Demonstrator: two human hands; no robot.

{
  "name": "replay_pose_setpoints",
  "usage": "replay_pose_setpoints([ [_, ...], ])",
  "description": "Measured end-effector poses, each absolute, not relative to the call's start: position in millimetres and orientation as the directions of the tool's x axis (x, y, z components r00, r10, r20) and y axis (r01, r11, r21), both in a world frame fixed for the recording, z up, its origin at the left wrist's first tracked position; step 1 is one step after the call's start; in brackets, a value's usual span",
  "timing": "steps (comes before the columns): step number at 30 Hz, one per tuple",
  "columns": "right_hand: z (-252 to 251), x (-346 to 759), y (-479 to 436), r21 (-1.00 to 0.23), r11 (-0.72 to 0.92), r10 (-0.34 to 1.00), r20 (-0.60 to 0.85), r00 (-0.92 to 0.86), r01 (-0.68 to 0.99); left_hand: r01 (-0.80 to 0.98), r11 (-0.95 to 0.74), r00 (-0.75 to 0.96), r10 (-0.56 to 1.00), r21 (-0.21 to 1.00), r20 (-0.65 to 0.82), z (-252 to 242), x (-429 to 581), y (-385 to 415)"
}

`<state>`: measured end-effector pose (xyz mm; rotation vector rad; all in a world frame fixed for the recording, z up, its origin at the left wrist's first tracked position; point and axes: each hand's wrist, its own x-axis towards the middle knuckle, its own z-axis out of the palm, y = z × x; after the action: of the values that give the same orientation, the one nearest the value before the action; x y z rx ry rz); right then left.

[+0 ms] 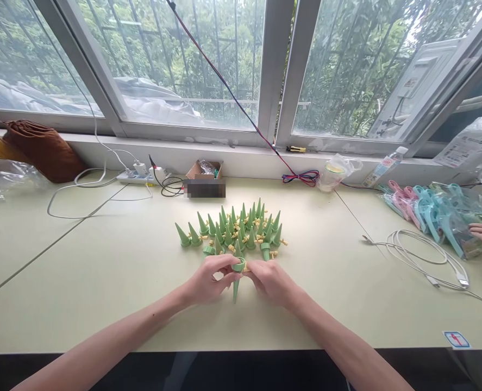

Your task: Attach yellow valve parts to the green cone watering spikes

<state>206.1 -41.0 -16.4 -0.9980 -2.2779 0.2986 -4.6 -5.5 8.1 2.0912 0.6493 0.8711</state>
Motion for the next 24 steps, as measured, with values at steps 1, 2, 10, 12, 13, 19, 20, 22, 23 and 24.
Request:
replay_pose_setpoints([
  [1, -15.4, 205.9, -41.3, -0.474, 0.681, 0.732, 0.443, -0.518, 0.558, 0.161, -0.628, 0.653, 0.646, 0.762, 0.394, 9.0, -5.3, -5.3],
  [2, -14.1, 205.6, -41.6, -0.504, 0.676, 0.736, 0.432, -0.521, 0.538, 0.162, -0.658, 0.667, 0.622, 0.735, 0.410, 9.9, -5.8, -5.2],
  [10, -8.3, 204.7, -39.3, -0.511, 0.674, 0.739, 0.462, -0.490, 0.534, 0.004, -0.303, 0.630, 0.741, 0.953, 0.233, 13.4, -2.8, -6.2],
  [12, -8.2, 205.3, -38.0, -0.497, 0.676, 0.733, 0.523, -0.434, 0.544, -0.077, -0.139, 0.635, 0.757, 0.987, 0.156, 15.2, -1.5, -4.9],
  [13, -7.8, 205.7, -37.8, -0.487, 0.680, 0.726, 0.554, -0.408, 0.548, -0.110, -0.078, 0.640, 0.757, 0.991, 0.130, 16.1, -1.1, -4.0],
  [19, -4.3, 206.5, -39.7, -0.362, 0.731, 0.641, 0.655, -0.400, 0.578, -0.189, 0.109, 0.661, 0.749, 0.976, 0.044, 16.6, -0.6, -2.2],
  [20, -4.8, 206.4, -40.0, -0.357, 0.732, 0.639, 0.655, -0.404, 0.580, -0.193, 0.119, 0.662, 0.748, 0.974, 0.040, 16.3, -0.3, -2.8],
  [22, -6.7, 206.0, -40.1, -0.363, 0.730, 0.643, 0.653, -0.401, 0.579, -0.191, 0.122, 0.664, 0.747, 0.974, 0.036, 16.3, 0.6, -4.3],
  [23, -7.8, 205.7, -40.1, -0.374, 0.728, 0.647, 0.653, -0.394, 0.574, -0.187, 0.117, 0.664, 0.747, 0.975, 0.038, 16.7, 1.1, -5.1],
  [24, -8.7, 205.2, -40.2, -0.391, 0.725, 0.653, 0.654, -0.383, 0.567, -0.183, 0.109, 0.664, 0.746, 0.977, 0.041, 17.1, 1.6, -5.7],
])
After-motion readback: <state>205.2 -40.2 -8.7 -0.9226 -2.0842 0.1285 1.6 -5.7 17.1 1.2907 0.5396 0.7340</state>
